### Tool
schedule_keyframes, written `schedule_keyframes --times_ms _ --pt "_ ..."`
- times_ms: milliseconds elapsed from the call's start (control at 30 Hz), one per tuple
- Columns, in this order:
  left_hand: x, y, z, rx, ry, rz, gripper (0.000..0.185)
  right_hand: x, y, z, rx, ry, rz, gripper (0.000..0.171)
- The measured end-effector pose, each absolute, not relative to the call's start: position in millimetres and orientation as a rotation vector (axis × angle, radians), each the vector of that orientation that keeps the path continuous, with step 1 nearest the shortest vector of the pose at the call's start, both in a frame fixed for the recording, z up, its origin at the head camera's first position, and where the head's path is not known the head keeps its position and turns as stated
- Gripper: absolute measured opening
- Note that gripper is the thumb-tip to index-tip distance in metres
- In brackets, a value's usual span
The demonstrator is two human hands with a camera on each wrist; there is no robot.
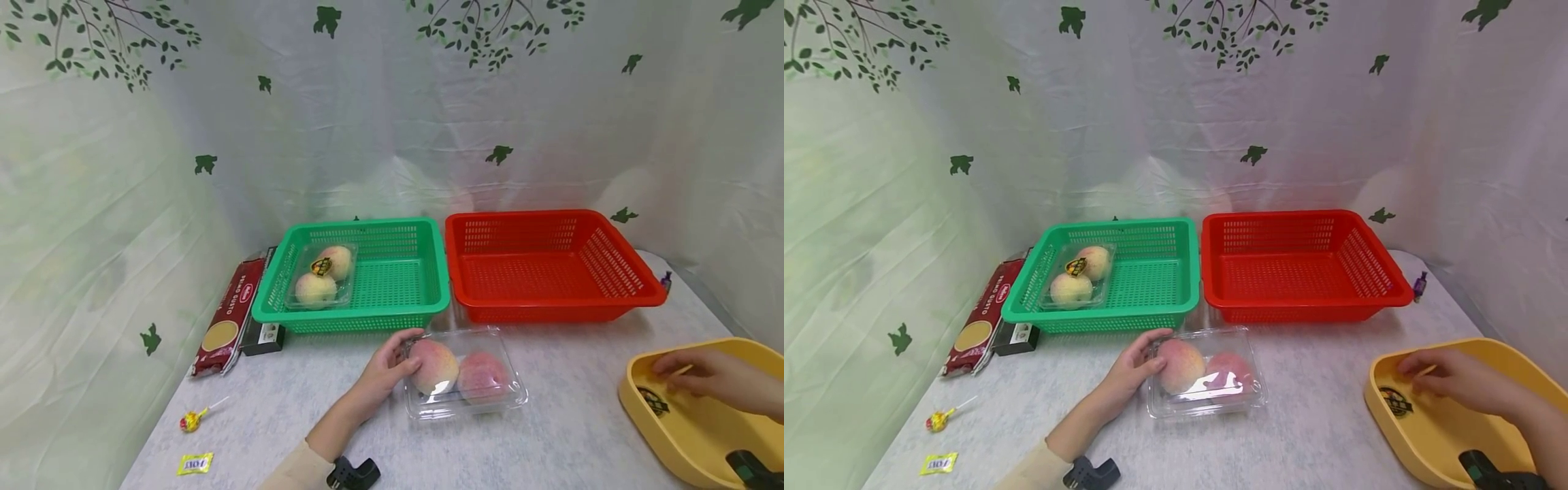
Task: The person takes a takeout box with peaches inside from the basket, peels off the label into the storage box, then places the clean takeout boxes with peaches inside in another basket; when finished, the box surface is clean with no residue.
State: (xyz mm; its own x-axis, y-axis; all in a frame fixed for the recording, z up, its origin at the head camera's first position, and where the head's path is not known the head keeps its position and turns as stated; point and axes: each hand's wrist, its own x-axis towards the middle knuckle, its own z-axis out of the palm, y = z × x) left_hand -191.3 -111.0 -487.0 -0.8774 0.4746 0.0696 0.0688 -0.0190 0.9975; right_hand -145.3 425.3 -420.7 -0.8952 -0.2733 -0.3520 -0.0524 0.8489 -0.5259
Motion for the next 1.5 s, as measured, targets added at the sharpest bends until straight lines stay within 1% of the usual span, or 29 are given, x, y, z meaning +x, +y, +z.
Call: schedule_keyframes --times_ms 133,300,400,633,767,967,1133,1300,1500 --pt "-191.7 -110.5 -486.9 0.553 1.978 1.964 0.052 -147.5 419.4 -407.8 -0.121 2.667 -0.638 0.027" --pt "-190.9 -111.0 -485.4 0.544 1.984 1.958 0.051 -153.2 417.8 -389.3 -0.086 2.767 -0.684 0.032" --pt "-189.8 -111.2 -484.4 0.541 1.977 1.96 0.05 -158.9 417.1 -381.5 -0.066 2.837 -0.72 0.038" --pt "-186.9 -110.5 -481.7 0.506 1.985 1.965 0.047 -182.3 404.5 -370.5 -0.127 2.943 -0.788 0.05" --pt "-185.8 -107.9 -477.7 0.476 1.981 1.976 0.045 -197.7 399.2 -366.8 -0.163 3.011 -0.801 0.063" --pt "-183.5 -106.0 -468.9 0.386 1.916 2.005 0.046 -218.4 400.3 -367.4 -0.152 3.003 -0.691 0.09" --pt "-183.4 -105.2 -464.6 0.279 1.94 2.033 0.041 -227.7 401.6 -374.8 -0.161 2.909 -0.726 0.108" --pt "-183.4 -108.0 -463.2 0.247 1.914 1.995 0.039 -232.5 400.7 -385.6 -0.22 2.866 -0.844 0.115" --pt "-184.3 -115.2 -460.9 0.336 1.847 1.864 0.039 -234.1 400.8 -387.5 -0.21 2.851 -0.875 0.117"
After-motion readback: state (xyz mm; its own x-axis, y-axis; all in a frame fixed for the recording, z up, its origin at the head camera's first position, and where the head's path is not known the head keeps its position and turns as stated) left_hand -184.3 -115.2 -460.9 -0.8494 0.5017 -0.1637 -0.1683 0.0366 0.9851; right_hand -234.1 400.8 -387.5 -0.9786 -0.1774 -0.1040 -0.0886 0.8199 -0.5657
